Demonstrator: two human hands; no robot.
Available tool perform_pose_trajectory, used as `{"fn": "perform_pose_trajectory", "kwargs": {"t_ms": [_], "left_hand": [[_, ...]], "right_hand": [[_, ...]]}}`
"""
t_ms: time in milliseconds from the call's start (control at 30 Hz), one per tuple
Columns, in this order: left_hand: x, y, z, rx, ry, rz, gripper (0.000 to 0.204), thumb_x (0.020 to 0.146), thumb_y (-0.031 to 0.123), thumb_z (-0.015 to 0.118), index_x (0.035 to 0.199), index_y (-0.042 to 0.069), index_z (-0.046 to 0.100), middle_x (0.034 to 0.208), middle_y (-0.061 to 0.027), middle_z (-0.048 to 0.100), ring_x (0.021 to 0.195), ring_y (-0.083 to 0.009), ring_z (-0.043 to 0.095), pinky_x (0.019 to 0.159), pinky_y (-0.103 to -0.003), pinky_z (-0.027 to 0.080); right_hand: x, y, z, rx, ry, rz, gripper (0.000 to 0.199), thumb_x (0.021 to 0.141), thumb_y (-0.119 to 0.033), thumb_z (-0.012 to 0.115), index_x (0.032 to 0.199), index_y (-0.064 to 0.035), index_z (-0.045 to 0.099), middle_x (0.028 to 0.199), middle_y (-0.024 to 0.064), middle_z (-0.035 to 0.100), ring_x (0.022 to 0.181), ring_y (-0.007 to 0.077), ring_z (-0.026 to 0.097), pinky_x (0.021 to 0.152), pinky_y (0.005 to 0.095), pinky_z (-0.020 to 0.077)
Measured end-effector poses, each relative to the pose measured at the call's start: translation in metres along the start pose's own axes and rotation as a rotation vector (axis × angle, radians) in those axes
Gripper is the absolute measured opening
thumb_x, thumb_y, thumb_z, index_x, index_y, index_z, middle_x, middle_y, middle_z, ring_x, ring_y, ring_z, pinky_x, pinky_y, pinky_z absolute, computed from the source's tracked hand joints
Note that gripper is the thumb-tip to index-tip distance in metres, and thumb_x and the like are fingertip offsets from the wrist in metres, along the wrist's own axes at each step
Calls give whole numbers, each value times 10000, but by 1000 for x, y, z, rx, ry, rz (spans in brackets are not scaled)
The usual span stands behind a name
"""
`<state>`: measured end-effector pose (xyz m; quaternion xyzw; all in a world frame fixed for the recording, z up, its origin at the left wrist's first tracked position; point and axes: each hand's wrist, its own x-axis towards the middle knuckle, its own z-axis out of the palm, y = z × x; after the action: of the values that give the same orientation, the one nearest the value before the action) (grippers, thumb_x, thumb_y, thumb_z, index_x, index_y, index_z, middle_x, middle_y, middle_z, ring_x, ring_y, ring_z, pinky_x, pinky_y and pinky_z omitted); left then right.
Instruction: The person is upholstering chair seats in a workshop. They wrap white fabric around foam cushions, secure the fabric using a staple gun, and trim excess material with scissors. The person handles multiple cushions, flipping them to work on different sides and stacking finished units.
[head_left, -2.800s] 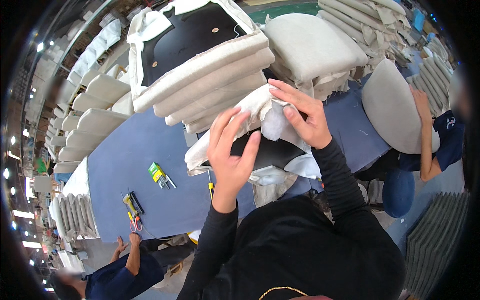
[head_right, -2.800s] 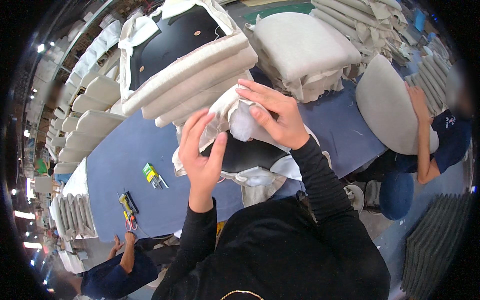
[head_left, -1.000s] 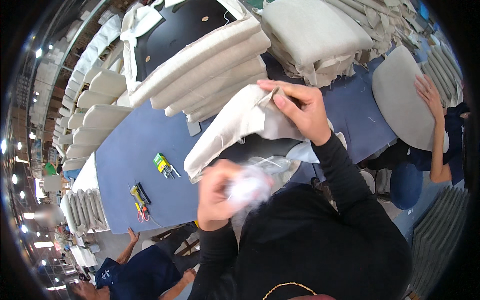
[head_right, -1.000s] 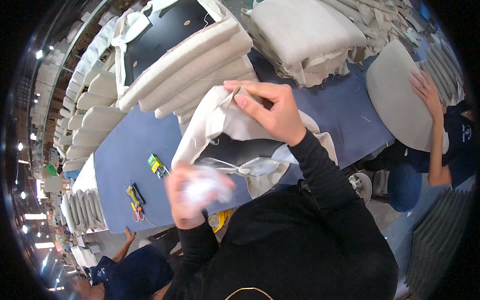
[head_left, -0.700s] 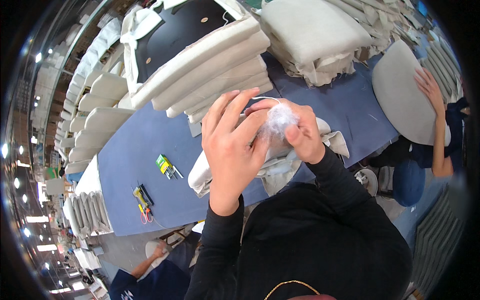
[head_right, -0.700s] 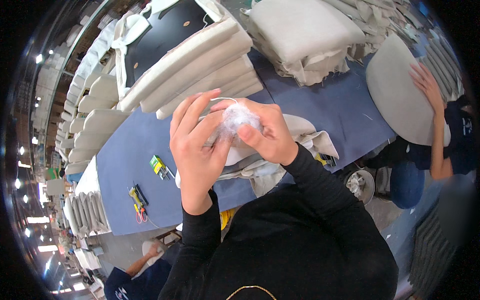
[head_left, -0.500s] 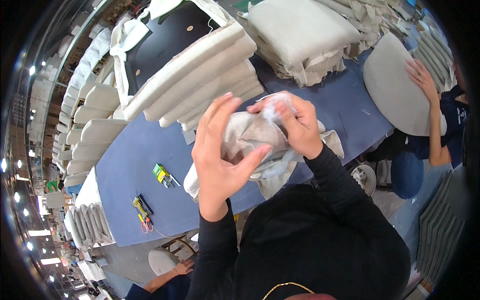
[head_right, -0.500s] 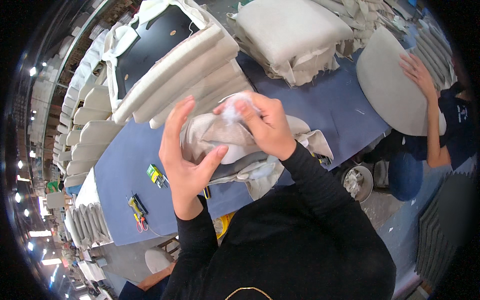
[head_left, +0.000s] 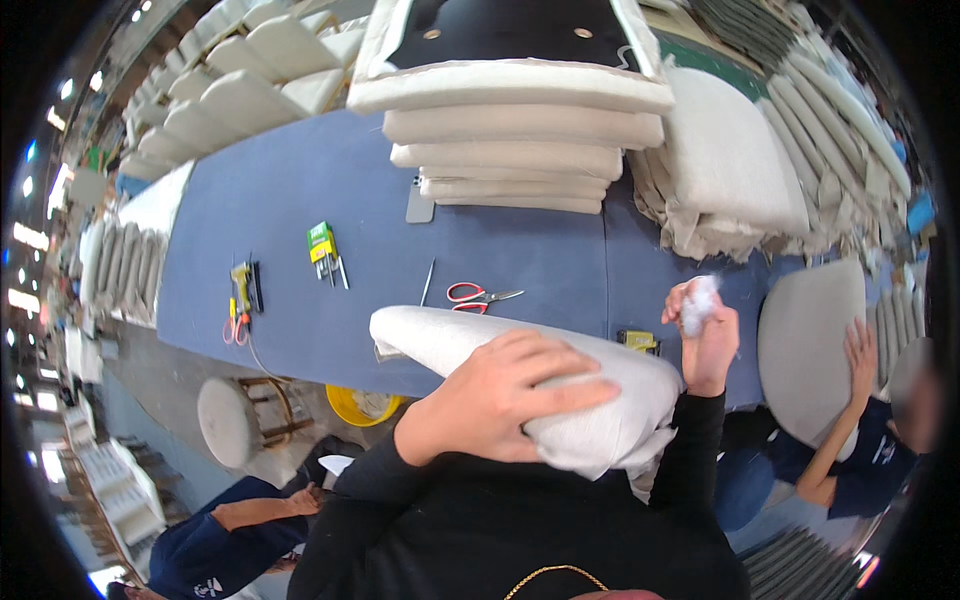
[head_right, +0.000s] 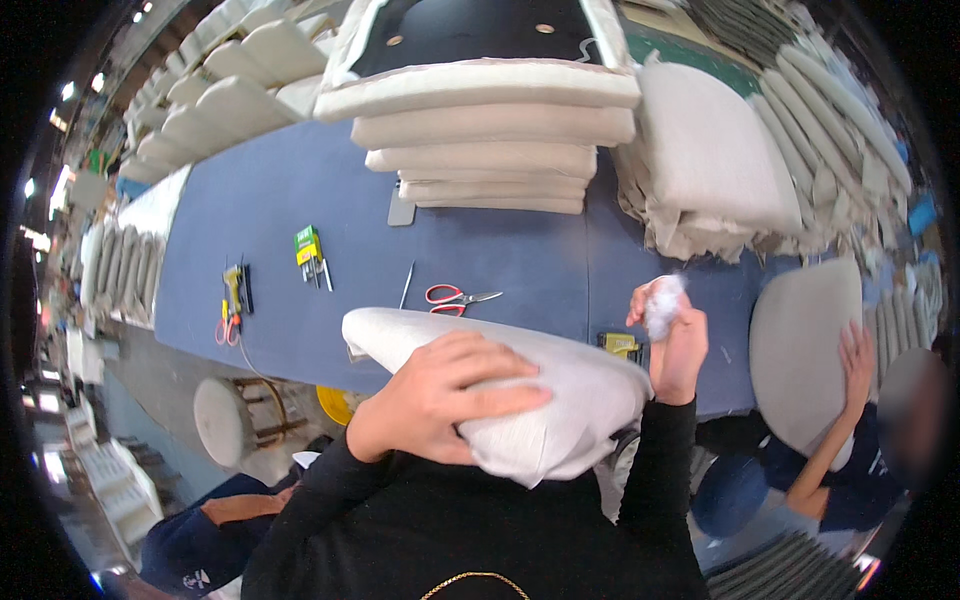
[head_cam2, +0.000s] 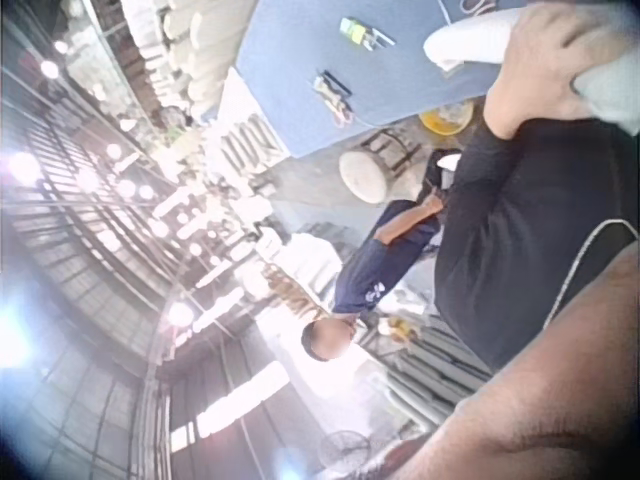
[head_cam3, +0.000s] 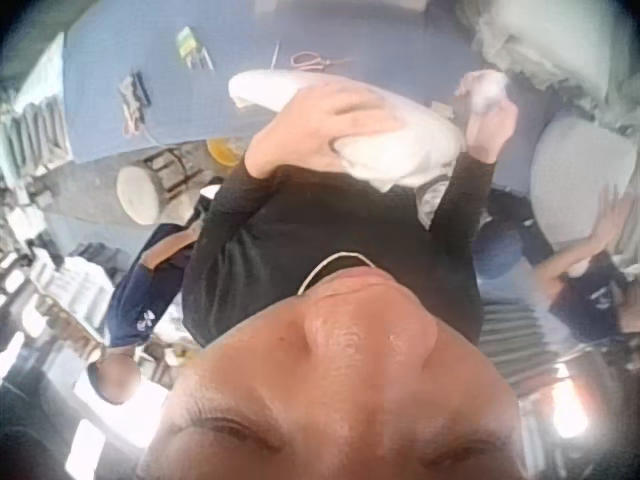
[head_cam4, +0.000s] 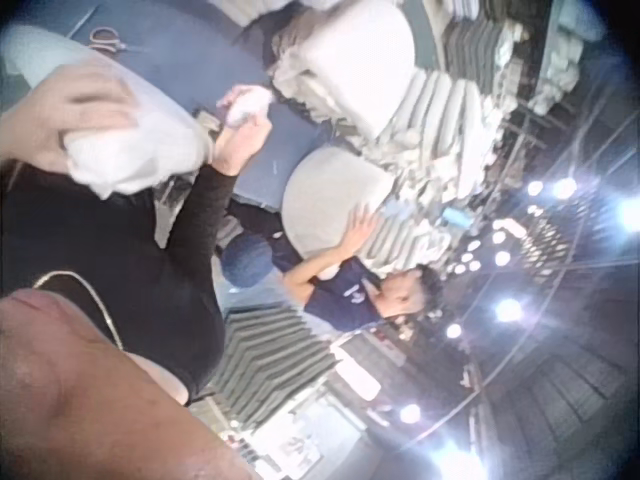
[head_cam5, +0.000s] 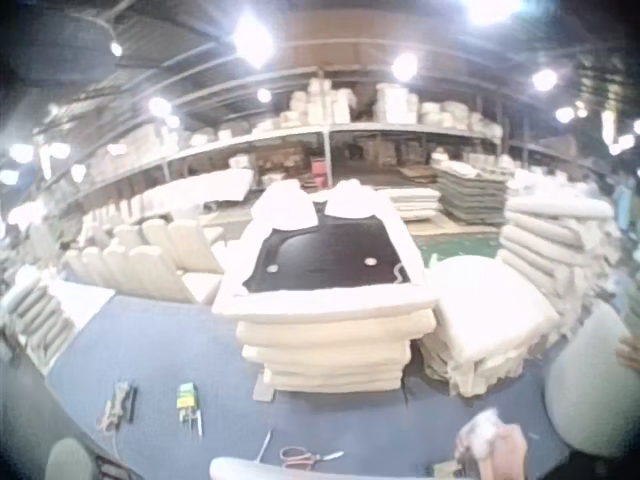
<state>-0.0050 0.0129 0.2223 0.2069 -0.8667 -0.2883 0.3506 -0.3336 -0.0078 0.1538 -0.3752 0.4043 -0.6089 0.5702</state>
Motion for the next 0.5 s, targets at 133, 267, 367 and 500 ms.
{"fn": "perform_pose_trajectory", "kwargs": {"t_ms": [133, 267, 367, 500], "left_hand": [[-34, 2, -10, -93, -37, 39, 683, 703, 304, 910, 1371, 273, 772, 1364, -57, 729, 1142, -307, 712, 938, -459, 558], [-56, 6, -18, -159, 44, 9, 747, 580, 211, 878, 1321, 264, 793, 1313, -31, 728, 1131, -287, 702, 938, -422, 544], [-65, 2, -22, -163, 95, -11, 741, 581, 216, 882, 1315, 264, 795, 1313, -33, 731, 1123, -284, 711, 920, -423, 549], [-80, -3, -26, -151, 183, -68, 705, 607, 229, 867, 1307, 252, 795, 1314, -43, 734, 1111, -295, 717, 894, -432, 550]], "right_hand": [[40, 23, -7, -331, -43, 79, 373, 1070, -207, 550, 1367, -5, 652, 1277, 48, 651, 1160, 125, 592, 974, 304, 462], [129, 68, 4, -593, -275, 141, 323, 1113, -174, 591, 1387, -39, 695, 1230, 6, 694, 1059, 88, 631, 901, 284, 500], [187, 123, 20, -352, -265, 397, 324, 1117, -182, 638, 1421, -71, 663, 1113, -13, 702, 943, 77, 645, 820, 263, 528], [263, 236, 24, -30, -90, 524, 265, 1097, -113, 650, 1349, -32, 654, 1128, 44, 721, 987, 126, 683, 850, 261, 574]]}}
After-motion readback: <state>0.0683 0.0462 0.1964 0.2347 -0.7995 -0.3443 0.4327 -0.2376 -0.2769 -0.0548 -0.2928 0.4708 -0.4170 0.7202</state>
